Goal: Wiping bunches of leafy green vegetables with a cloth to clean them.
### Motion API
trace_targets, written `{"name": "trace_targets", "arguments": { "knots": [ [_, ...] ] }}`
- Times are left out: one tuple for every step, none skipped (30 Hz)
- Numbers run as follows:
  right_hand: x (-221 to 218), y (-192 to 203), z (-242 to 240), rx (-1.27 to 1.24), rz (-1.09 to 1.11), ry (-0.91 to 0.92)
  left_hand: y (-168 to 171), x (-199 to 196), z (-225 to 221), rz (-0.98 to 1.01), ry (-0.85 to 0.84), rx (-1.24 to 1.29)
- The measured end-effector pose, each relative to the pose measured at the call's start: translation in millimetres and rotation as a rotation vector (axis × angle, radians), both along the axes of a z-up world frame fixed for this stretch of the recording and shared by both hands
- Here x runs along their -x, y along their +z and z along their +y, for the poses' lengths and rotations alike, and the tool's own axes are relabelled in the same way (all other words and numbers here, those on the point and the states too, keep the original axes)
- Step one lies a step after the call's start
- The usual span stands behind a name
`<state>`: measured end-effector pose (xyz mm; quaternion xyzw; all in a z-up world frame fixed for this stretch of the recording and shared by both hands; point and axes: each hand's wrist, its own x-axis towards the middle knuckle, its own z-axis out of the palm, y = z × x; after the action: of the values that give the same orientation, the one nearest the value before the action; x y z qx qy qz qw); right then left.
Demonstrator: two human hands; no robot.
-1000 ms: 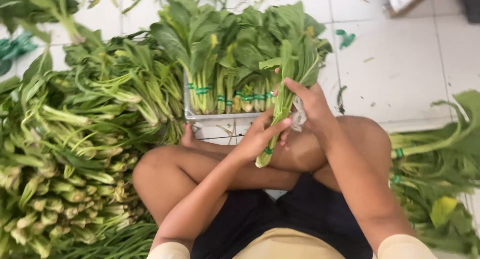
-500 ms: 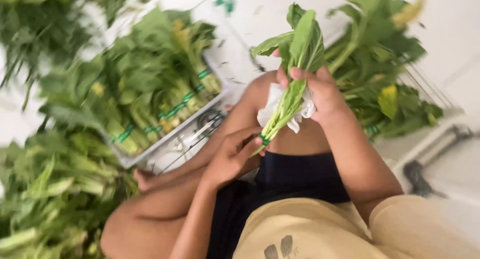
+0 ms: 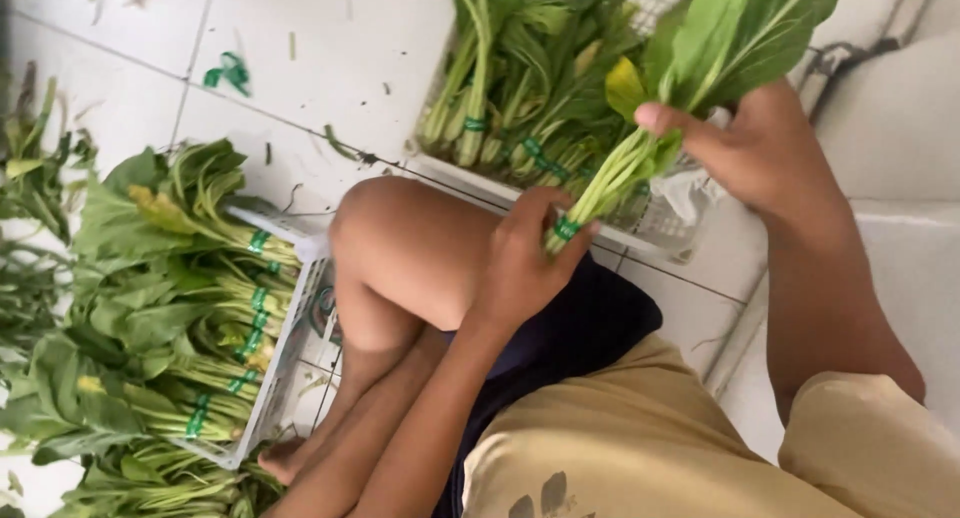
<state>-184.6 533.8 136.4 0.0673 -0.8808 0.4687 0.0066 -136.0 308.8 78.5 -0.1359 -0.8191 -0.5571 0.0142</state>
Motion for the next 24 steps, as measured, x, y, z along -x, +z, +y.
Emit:
{"name": "trace_targets", "arguments": {
  "knots": [
    [0, -7, 11, 0.008, -0.019, -0.013, -2, 6, 11, -0.019, -0.013, 0.008],
    [-1, -15, 22, 0.037, 0.003, -0.086, -4, 11, 22, -0.052, -0.08, 0.112],
    [0, -23, 31, 0.067, 0.03, -0.159, -8, 19, 33, -0.078, -0.148, 0.218],
    [1, -35, 40, 0.076, 0.017, -0.172, -20, 22, 42, -0.09, -0.161, 0.227],
    [4, -44, 49, 0.154, -0.005, -0.245, -31, 27, 52, -0.065, -0.178, 0.209],
    [7, -53, 57, 0.233, -0.027, -0.318, -42, 32, 61, -0.041, -0.196, 0.191],
    [9, -61, 64, 0.234, -0.037, -0.33, -51, 36, 68, -0.05, -0.207, 0.192],
    [12, -69, 70, 0.206, -0.031, -0.374, -61, 40, 73, -0.092, -0.259, 0.155],
    [16, -78, 77, 0.179, -0.023, -0.417, -72, 46, 80, -0.132, -0.309, 0.117],
    [16, -80, 81, 0.179, -0.031, -0.427, -77, 52, 84, -0.139, -0.319, 0.119],
    [15, -81, 85, 0.116, -0.023, -0.392, -83, 56, 87, -0.146, -0.35, 0.128],
    [14, -81, 89, 0.052, -0.017, -0.355, -88, 59, 90, -0.152, -0.38, 0.138],
    [17, -81, 90, 0.054, -0.03, -0.357, -95, 63, 91, -0.166, -0.383, 0.139],
    [19, -81, 90, -0.024, -0.019, -0.304, -101, 66, 92, -0.188, -0.405, 0.172],
    [24, -79, 92, -0.105, -0.001, -0.254, -108, 72, 94, -0.202, -0.431, 0.203],
    [26, -84, 89, -0.108, -0.006, -0.259, -114, 72, 93, -0.206, -0.437, 0.2],
    [30, -89, 87, -0.1, -0.083, -0.305, -120, 73, 92, -0.194, -0.411, 0.263],
    [35, -93, 84, -0.091, -0.16, -0.35, -126, 75, 90, -0.182, -0.384, 0.326],
    [36, -101, 84, -0.093, -0.164, -0.348, -129, 76, 90, -0.186, -0.383, 0.325],
    [37, -109, 83, -0.115, -0.202, -0.374, -132, 77, 88, -0.121, -0.339, 0.403],
    [38, -117, 81, -0.137, -0.241, -0.394, -134, 77, 86, -0.06, -0.29, 0.481],
    [39, -120, 78, -0.138, -0.247, -0.387, -137, 76, 85, -0.068, -0.285, 0.482],
    [40, -124, 76, -0.152, -0.266, -0.378, -141, 76, 84, -0.039, -0.257, 0.548],
    [41, -127, 74, -0.166, -0.285, -0.369, -144, 76, 83, -0.011, -0.23, 0.615]
  ]
}}
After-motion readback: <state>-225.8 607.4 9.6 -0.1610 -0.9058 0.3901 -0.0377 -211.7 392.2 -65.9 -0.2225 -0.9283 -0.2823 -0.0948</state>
